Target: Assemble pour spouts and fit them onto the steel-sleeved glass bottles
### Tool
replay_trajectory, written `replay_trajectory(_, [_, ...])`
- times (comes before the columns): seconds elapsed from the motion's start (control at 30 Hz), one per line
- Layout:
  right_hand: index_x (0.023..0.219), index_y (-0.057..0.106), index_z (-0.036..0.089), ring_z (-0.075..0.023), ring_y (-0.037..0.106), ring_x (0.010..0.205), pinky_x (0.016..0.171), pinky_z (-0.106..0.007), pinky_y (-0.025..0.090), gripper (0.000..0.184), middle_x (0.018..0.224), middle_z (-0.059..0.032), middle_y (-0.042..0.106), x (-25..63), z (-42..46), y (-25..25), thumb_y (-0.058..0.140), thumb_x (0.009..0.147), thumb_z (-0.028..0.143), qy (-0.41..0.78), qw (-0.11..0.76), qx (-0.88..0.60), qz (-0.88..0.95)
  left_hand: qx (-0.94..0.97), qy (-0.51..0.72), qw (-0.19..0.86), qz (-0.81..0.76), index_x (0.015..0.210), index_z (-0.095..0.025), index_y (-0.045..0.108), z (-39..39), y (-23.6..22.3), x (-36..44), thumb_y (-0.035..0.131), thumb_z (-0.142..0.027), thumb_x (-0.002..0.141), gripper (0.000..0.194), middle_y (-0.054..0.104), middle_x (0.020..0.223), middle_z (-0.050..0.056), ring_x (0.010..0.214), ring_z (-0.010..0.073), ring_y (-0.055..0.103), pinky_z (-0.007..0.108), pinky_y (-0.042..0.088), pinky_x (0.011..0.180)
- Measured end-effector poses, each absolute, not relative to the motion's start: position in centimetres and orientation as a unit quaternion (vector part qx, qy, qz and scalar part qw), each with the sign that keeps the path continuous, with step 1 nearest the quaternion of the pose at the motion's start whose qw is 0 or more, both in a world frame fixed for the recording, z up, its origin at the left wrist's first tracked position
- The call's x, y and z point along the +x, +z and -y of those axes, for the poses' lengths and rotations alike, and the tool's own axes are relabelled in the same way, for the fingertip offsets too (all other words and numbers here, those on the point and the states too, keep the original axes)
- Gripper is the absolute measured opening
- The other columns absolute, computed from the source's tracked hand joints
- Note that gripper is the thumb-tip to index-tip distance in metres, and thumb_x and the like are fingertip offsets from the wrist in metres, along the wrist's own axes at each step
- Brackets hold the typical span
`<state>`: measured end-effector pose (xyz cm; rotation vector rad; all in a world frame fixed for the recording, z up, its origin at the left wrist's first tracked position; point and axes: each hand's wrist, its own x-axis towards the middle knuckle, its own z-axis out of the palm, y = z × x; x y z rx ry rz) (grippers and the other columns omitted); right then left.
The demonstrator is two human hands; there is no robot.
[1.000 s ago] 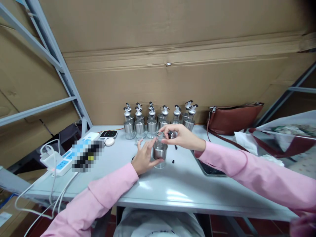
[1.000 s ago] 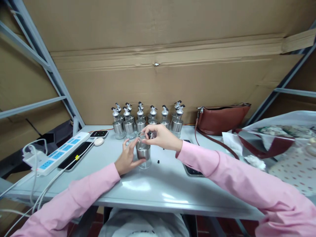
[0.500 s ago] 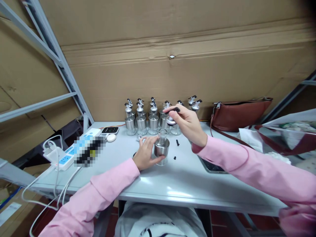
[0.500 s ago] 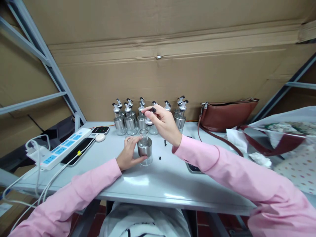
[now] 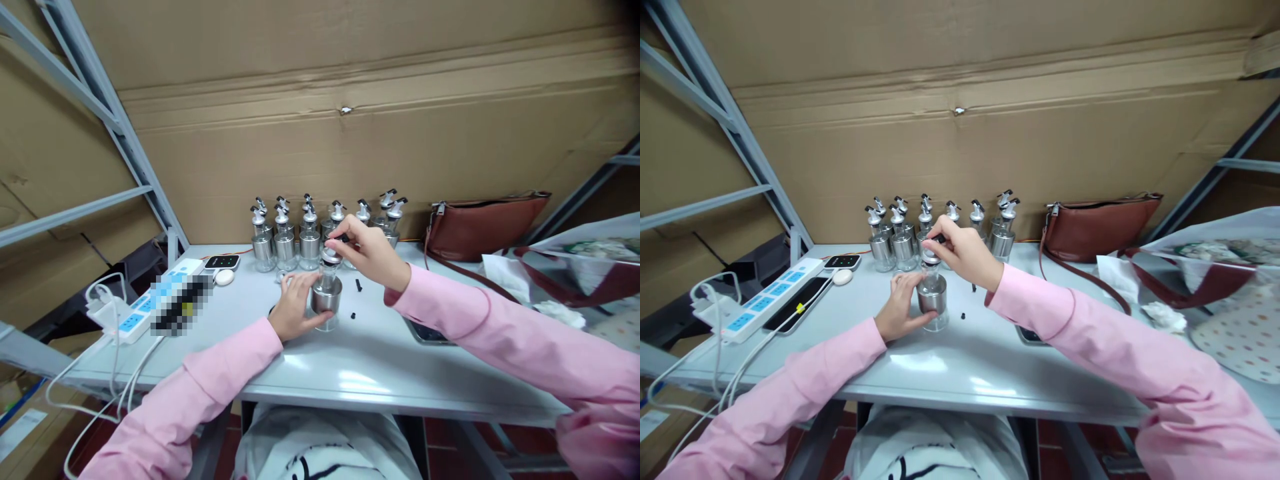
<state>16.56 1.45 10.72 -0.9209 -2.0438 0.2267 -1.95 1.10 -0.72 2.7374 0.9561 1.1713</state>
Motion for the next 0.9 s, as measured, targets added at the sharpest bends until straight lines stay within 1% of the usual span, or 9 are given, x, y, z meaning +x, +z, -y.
replay_trajectory(0.13, [0.077, 0.042, 0.023, -0.0099, 0.043, 0.042, 0.048, -0.023, 0.031, 0.016, 0.053, 0.0048, 0.050, 16.1, -1.4, 10.8, 0.045, 0.086, 0.036, 0.070, 0.402, -0.336, 0.849, 0.876, 0.379, 0.006, -0.298, 0.127, -0.017, 0.030, -1.1, -0.7, -1.9, 0.061, -0.043, 0.077, 0.064, 0.052, 0.121, 0.014, 0.113, 0.0287, 0.047, 0.047, 0.024, 0.098])
replay_trajectory(0.3, [0.078, 0.040, 0.023, -0.0101, 0.042, 0.044, 0.049, -0.023, 0.030, 0.016, 0.057, 0.0034, 0.051, 15.3, -1.1, 10.0, 0.041, 0.087, 0.035, 0.049, 0.431, -0.342, 0.834, 0.874, 0.378, 0.008, -0.305, 0.127, -0.018, 0.030, -1.1, -0.7, -2.0, 0.060, -0.045, 0.078, 0.063, 0.052, 0.119, 0.014, 0.112, 0.0289, 0.048, 0.047, 0.024, 0.098])
replay_trajectory(0.47, [0.078, 0.039, 0.022, -0.0106, 0.044, 0.047, 0.051, -0.023, 0.032, 0.016, 0.057, 0.0041, 0.049, 15.3, -1.5, 9.8, 0.040, 0.088, 0.034, 0.071, 0.437, -0.356, 0.823, 0.875, 0.382, -0.002, -0.299, 0.126, -0.016, 0.030, -1.1, -0.7, -1.9, 0.058, -0.046, 0.079, 0.062, 0.052, 0.119, 0.015, 0.112, 0.0287, 0.047, 0.045, 0.024, 0.097])
replay_trajectory(0.6, [0.078, 0.038, 0.022, -0.0091, 0.040, 0.043, 0.049, -0.022, 0.029, 0.014, 0.054, 0.0057, 0.046, 15.5, -1.8, 9.7, 0.042, 0.088, 0.031, 0.059, 0.428, -0.350, 0.831, 0.877, 0.375, -0.011, -0.300, 0.127, -0.015, 0.030, -1.0, -0.6, -1.8, 0.055, -0.048, 0.081, 0.062, 0.052, 0.120, 0.016, 0.112, 0.0293, 0.047, 0.046, 0.025, 0.097])
replay_trajectory(0.73, [0.079, 0.038, 0.022, -0.0079, 0.036, 0.038, 0.045, -0.021, 0.027, 0.014, 0.052, 0.0069, 0.045, 15.6, -1.7, 9.2, 0.044, 0.088, 0.030, 0.040, 0.449, -0.328, 0.830, 0.877, 0.369, -0.016, -0.307, 0.129, -0.016, 0.030, -1.0, -0.6, -1.8, 0.054, -0.049, 0.081, 0.063, 0.052, 0.120, 0.016, 0.112, 0.0294, 0.047, 0.046, 0.025, 0.098])
replay_trajectory(0.83, [0.079, 0.039, 0.022, -0.0082, 0.038, 0.038, 0.044, -0.021, 0.028, 0.013, 0.052, 0.0063, 0.047, 15.8, -1.6, 9.2, 0.044, 0.088, 0.029, 0.035, 0.434, -0.329, 0.838, 0.879, 0.363, -0.022, -0.308, 0.133, -0.016, 0.025, -1.0, -0.7, -1.8, 0.054, -0.049, 0.082, 0.068, 0.051, 0.124, 0.017, 0.114, 0.0298, 0.047, 0.046, 0.024, 0.099])
replay_trajectory(0.9, [0.079, 0.040, 0.022, -0.0093, 0.041, 0.039, 0.045, -0.022, 0.030, 0.012, 0.054, 0.0047, 0.050, 16.2, -1.7, 9.6, 0.044, 0.088, 0.029, 0.015, 0.428, -0.345, 0.835, 0.877, 0.361, -0.026, -0.316, 0.138, -0.016, 0.017, -0.9, -0.7, -1.8, 0.052, -0.048, 0.083, 0.072, 0.050, 0.126, 0.018, 0.115, 0.0297, 0.046, 0.047, 0.023, 0.099])
